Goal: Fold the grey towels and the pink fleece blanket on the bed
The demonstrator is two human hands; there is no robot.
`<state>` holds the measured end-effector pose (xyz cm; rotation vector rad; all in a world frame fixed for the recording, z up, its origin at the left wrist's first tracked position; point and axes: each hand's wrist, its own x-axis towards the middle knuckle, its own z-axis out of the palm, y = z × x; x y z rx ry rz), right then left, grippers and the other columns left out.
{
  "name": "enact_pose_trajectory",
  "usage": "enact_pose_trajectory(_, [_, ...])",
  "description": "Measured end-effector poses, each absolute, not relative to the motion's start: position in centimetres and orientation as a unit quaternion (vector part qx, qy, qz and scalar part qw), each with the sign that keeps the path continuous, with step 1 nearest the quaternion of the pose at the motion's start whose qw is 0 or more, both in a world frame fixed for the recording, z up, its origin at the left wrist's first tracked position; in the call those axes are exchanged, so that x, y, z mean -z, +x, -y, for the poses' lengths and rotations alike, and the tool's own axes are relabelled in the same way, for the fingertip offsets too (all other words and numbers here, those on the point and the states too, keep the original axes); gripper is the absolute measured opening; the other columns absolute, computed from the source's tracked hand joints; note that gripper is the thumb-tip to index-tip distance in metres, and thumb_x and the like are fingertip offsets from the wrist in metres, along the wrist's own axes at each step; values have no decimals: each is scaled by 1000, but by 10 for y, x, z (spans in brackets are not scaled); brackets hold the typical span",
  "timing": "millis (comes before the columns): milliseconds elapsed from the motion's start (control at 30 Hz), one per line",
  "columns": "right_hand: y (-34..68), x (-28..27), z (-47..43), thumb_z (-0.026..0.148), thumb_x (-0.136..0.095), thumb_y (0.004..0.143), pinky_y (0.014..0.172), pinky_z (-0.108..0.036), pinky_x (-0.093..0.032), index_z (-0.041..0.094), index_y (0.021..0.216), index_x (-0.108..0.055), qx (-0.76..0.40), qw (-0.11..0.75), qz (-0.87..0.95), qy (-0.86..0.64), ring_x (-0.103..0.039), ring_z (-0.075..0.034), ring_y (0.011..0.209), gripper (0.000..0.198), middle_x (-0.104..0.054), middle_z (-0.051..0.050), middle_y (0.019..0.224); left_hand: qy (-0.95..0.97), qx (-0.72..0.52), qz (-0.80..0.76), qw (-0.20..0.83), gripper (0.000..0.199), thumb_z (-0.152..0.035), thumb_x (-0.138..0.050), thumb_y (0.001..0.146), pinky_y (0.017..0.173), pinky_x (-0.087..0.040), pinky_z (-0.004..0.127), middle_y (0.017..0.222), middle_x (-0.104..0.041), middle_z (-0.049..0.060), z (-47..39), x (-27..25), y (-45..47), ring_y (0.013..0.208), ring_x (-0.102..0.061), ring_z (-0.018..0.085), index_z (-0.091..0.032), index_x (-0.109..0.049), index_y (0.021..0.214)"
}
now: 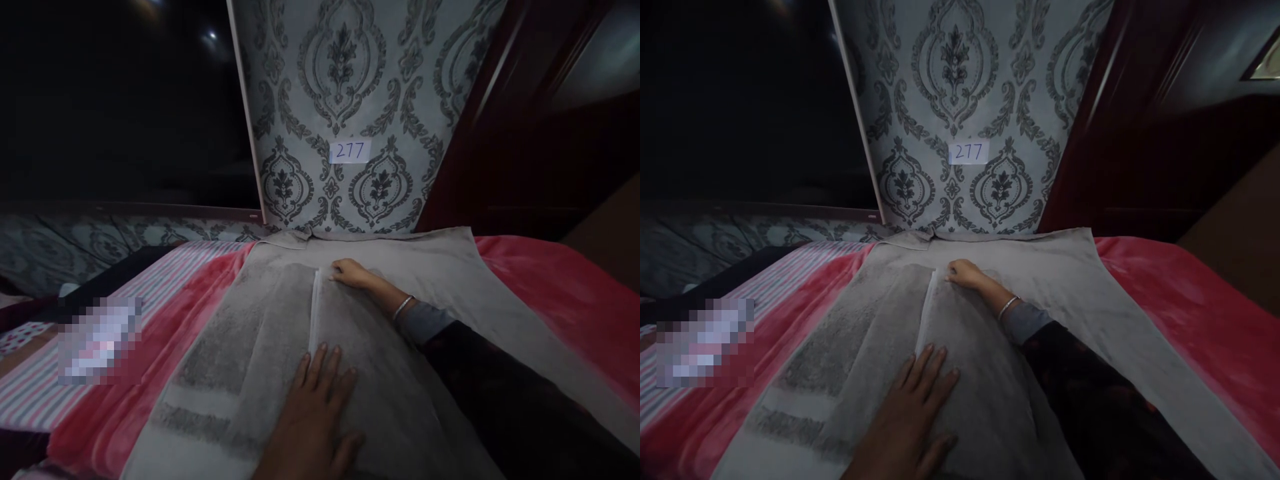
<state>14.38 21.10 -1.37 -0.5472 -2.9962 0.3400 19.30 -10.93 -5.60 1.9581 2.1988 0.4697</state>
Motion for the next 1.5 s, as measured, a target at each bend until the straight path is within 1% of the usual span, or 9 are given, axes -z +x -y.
enact_pose_trajectory(267, [161,17,-202,35,-56,98,83,-28,-44,14,118,-67,-82,45,965,-247,-63,-24,103,32,-70,-14,117,662,-148,-733,43,71,-40,-62,90,122,-24,62,167,-19,8,109,51,196,154,-12,33,-28,-36,154])
enact_pose_trajectory(533, [240,13,-226,28,-45,96,105,-60,-36,11,145,-49,-54,92,941,-322,-43,-40,132,52,-52,-22,143,674,-142,-725,7,63,-47,-52,96,123,-22,57,164,-28,12,102,52,195,154,-14,31,-22,-39,152])
enact_pose_trajectory(667, [293,19,-172,32,-46,97,112,-54,-37,15,142,-55,-99,207,962,-151,-46,-33,133,48,-55,-16,142,675,-130,-726,5,62,-48,-49,98,122,-23,57,164,-27,14,98,50,196,154,-16,32,-20,-39,153])
enact_pose_trajectory(767, [345,28,-110,40,-44,102,114,-51,-37,19,137,-60,-159,203,965,-52,-45,-29,136,44,-53,-11,146,677,-124,-726,13,60,-47,-45,100,122,-24,55,164,-28,14,101,46,196,153,-18,32,-20,-39,153])
enact_pose_trajectory(967, [427,59,-44,45,-47,102,119,-57,-30,28,150,-47,-188,188,962,-62,-31,-30,147,50,-41,-7,156,666,-104,-739,-2,49,-38,-38,102,122,-22,55,160,-38,10,137,38,169,150,-31,27,-23,-46,148])
enact_pose_trajectory(1067, [439,76,-38,45,-46,103,118,-58,-31,30,152,-43,-202,226,948,-100,-24,-30,150,51,-34,-6,160,599,-130,-790,-25,49,-38,-42,98,118,-31,54,155,-44,14,158,37,145,145,-38,31,-20,-54,142])
enact_pose_trajectory(1267, [436,90,-42,52,-42,102,110,-53,-44,25,143,-55,-247,328,880,-238,-49,-31,135,51,-53,-11,146,393,-204,-897,-1,49,-48,-45,89,82,-50,35,99,-72,13,171,35,119,93,-67,27,-12,-68,113])
enact_pose_trajectory(1367, [431,89,-50,59,-45,98,97,-50,-53,23,140,-57,-267,317,863,-289,-61,-33,121,56,-63,-13,134,362,-184,-913,37,44,-55,-43,87,64,-41,32,67,-62,6,166,32,119,70,-62,24,-18,-66,80])
enact_pose_trajectory(1500, [421,86,-54,61,-49,93,91,-49,-54,22,141,-57,-270,299,861,-309,-65,-33,110,61,-66,-12,129,359,-204,-910,33,41,-58,-49,81,57,-29,30,54,-47,0,160,31,121,58,-50,19,-23,-48,60])
